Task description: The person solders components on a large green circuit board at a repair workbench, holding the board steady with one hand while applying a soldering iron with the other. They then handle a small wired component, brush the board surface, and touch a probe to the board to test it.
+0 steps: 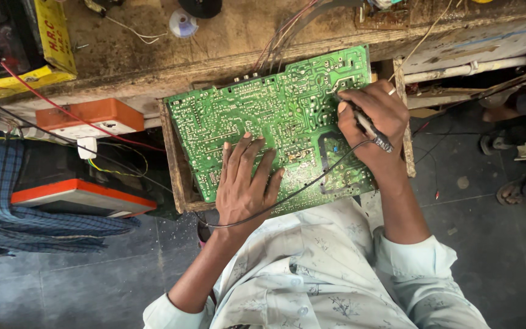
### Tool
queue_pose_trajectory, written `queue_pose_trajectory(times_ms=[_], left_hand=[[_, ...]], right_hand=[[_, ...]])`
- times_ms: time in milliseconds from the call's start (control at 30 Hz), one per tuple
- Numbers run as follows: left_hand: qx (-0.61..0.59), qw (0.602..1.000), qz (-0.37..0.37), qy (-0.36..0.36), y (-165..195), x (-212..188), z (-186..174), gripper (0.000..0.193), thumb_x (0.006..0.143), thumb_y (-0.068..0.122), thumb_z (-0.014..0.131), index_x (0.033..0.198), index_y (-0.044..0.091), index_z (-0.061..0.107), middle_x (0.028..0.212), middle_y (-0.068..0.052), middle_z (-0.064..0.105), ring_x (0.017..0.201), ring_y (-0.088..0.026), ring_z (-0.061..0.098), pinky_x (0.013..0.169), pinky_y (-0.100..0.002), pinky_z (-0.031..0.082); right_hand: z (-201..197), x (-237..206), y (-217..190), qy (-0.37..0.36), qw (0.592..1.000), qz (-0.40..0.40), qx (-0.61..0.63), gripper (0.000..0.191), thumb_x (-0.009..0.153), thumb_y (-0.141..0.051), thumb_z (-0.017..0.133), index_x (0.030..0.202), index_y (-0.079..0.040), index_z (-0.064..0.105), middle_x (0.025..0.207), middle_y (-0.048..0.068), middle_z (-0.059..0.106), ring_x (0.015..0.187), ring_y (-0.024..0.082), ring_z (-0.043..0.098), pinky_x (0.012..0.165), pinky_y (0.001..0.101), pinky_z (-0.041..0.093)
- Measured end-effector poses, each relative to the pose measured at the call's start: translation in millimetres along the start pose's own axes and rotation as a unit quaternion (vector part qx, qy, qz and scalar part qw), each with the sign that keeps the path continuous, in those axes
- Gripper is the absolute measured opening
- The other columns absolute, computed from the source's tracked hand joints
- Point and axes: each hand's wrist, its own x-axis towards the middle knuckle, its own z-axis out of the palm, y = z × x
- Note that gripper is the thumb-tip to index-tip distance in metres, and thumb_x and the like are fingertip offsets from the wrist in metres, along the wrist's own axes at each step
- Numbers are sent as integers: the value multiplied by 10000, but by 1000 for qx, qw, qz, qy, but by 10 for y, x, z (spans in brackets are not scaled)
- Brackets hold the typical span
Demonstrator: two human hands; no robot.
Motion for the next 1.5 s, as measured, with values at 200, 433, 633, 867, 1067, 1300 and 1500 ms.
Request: queue_pose_trajectory(times_ms=[200,433,633,867,1067,1300,1500], left_hand=[[2,1000,1,3,2,-4,3,339,944,225,750,1224,40,693,1368,-144,574,1400,-348,489,1231,-595,346],[-2,1000,-6,0,8,0,-3,334,941,225,752,1214,40,693,1364,-142,573,1400,-347,487,1228,-593,346],[-3,1000,-4,5,12,3,-6,334,939,215,755,1216,38,697,1364,-145,576,1398,-349,491,1227,-589,350],[2,1000,1,11,19,7,-16,330,935,207,763,1211,38,699,1360,-145,584,1390,-348,502,1228,-589,352],[1,1000,2,14,18,10,-12,333,937,209,765,1215,38,697,1358,-145,583,1389,-347,506,1233,-588,354],[-1,1000,-2,5,19,10,-11,344,923,208,761,1213,36,696,1351,-149,581,1382,-356,505,1218,-597,351],[2,1000,-1,7,22,5,-16,345,923,210,761,1214,38,696,1358,-143,576,1388,-353,496,1224,-595,349]], right_hand=[[3,-7,6,-9,1000,0,10,185,909,36,751,1094,31,741,959,143,693,880,279,655,734,351,525],[-11,6,-11,-21,1000,-5,20,192,910,26,751,1101,38,744,962,154,690,877,284,645,748,355,523],[-7,21,-21,-12,1000,3,21,174,914,30,743,1088,28,745,961,144,706,886,278,655,748,345,535],[-7,1,8,20,1000,18,14,191,903,58,719,1089,18,741,987,140,721,852,257,668,769,340,548],[-14,6,19,-12,1000,9,12,202,881,40,746,1083,33,743,950,154,688,886,290,647,804,372,535],[-33,24,-28,-16,1000,2,26,201,897,41,742,1098,32,738,951,154,691,891,286,648,804,373,534],[-24,42,-31,2,1000,5,30,208,874,64,704,1077,31,738,937,151,700,874,278,652,744,351,530]])
